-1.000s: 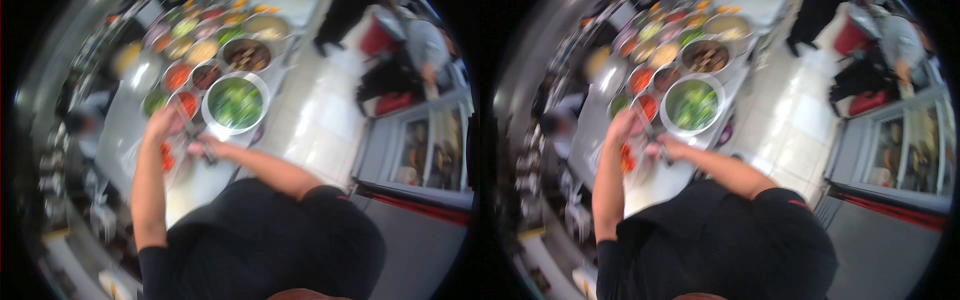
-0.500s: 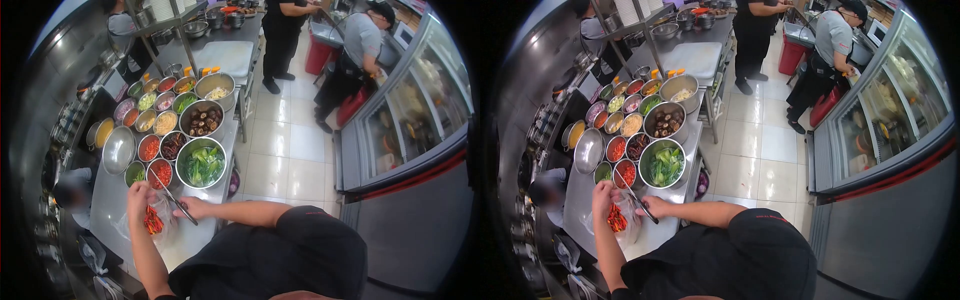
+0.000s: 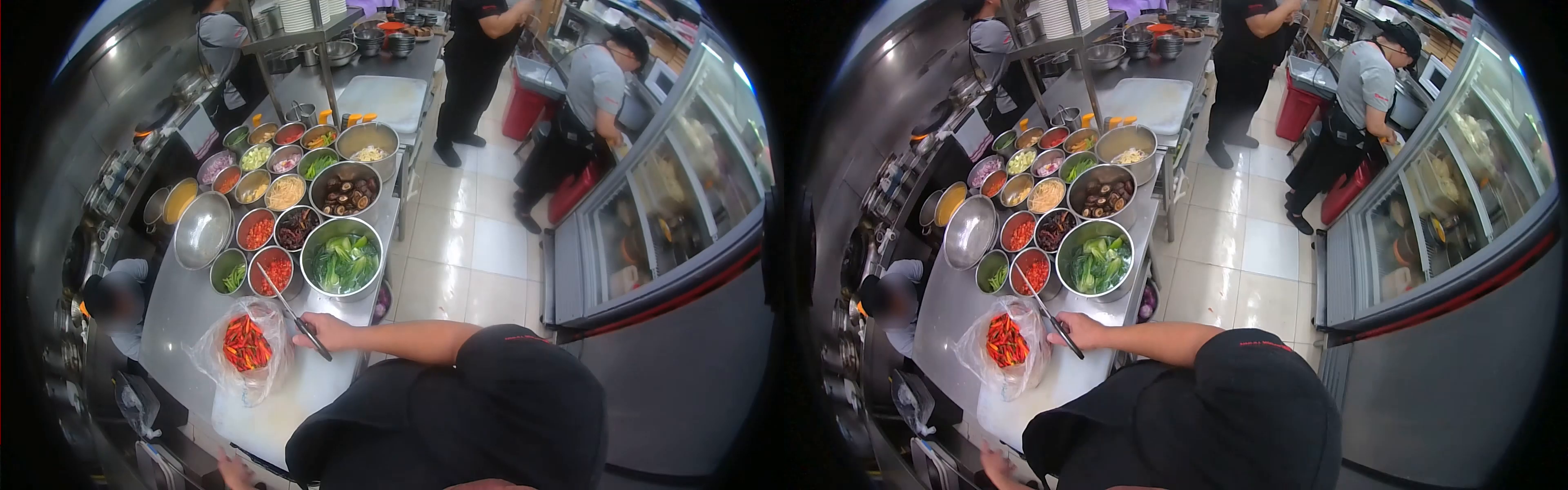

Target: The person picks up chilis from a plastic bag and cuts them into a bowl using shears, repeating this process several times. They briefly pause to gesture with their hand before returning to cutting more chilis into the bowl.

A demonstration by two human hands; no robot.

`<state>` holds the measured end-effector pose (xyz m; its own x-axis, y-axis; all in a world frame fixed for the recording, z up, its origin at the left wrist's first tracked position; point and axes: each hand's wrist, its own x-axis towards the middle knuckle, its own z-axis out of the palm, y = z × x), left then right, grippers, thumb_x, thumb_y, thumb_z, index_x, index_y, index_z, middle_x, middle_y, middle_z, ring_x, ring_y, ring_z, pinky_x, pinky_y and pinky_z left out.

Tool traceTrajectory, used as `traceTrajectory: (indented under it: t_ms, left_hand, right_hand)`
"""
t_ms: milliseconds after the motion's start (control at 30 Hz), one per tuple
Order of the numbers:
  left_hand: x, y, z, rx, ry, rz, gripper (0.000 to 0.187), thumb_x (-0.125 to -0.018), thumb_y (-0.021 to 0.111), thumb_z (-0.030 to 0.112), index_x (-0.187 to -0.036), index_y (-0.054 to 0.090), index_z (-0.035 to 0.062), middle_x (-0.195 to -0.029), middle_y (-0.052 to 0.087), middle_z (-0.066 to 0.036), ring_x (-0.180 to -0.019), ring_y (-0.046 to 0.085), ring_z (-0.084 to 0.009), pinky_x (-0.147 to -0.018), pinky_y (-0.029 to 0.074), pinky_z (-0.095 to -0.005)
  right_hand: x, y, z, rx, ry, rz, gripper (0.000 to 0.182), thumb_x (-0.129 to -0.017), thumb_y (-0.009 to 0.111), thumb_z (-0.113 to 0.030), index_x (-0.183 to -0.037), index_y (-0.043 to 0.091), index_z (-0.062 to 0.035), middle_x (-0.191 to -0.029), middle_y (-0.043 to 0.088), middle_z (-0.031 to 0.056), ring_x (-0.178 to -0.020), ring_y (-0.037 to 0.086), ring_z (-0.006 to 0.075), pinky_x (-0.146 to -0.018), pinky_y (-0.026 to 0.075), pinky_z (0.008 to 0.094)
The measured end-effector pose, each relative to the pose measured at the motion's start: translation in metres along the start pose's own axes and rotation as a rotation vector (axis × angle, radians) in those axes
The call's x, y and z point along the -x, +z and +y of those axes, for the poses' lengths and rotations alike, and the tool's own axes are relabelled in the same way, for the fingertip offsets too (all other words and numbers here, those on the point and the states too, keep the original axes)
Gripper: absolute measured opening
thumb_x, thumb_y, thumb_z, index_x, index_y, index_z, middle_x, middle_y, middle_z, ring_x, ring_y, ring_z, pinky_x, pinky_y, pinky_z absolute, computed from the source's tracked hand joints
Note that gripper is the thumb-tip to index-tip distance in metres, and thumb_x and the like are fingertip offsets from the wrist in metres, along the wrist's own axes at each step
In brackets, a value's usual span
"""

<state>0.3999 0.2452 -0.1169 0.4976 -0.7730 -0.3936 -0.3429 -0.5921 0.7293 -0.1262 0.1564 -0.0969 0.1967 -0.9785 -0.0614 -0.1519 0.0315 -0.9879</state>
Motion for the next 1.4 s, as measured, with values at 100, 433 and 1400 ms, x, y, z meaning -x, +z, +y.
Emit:
traceTrajectory:
  t_ms: [100,433,1400]
  left_hand:
    - [0.058,0.032,0.002,-0.405,-0.076,0.022,0.048,-0.087,0.051,0.010,-0.135,0.047,0.0108,-0.094,0.058,-0.008,-0.068,0.052,-0.0188,-0.062,0.048,-0.0321]
    - [0.046,0.048,-0.018,-0.155,0.070,0.135,0.035,-0.089,0.057,0.022,-0.114,0.062,-0.0023,-0.101,0.067,-0.016,-0.082,0.062,-0.0269,-0.074,0.051,-0.0378]
    - [0.012,0.059,-0.008,0.003,-0.139,0.075,0.046,-0.083,0.051,0.016,-0.128,0.049,0.0088,-0.092,0.060,-0.010,-0.070,0.055,-0.0205,-0.064,0.048,-0.0370]
  right_hand:
    - [0.000,-0.002,-0.001,0.048,-0.027,0.027,0.039,-0.088,0.070,-0.038,-0.100,0.056,-0.0037,-0.067,0.058,0.0012,-0.058,0.056,0.0098,-0.054,0.046,0.0276]
    - [0.003,0.000,-0.003,0.030,0.000,0.023,0.043,-0.088,0.069,-0.040,-0.105,0.056,-0.0025,-0.072,0.058,0.0021,-0.064,0.054,0.0108,-0.059,0.045,0.0287]
    - [0.006,0.002,0.003,-0.011,-0.081,0.092,0.045,-0.085,0.069,-0.046,-0.086,0.052,-0.0035,-0.067,0.054,0.0057,-0.061,0.052,0.0158,-0.057,0.044,0.0329]
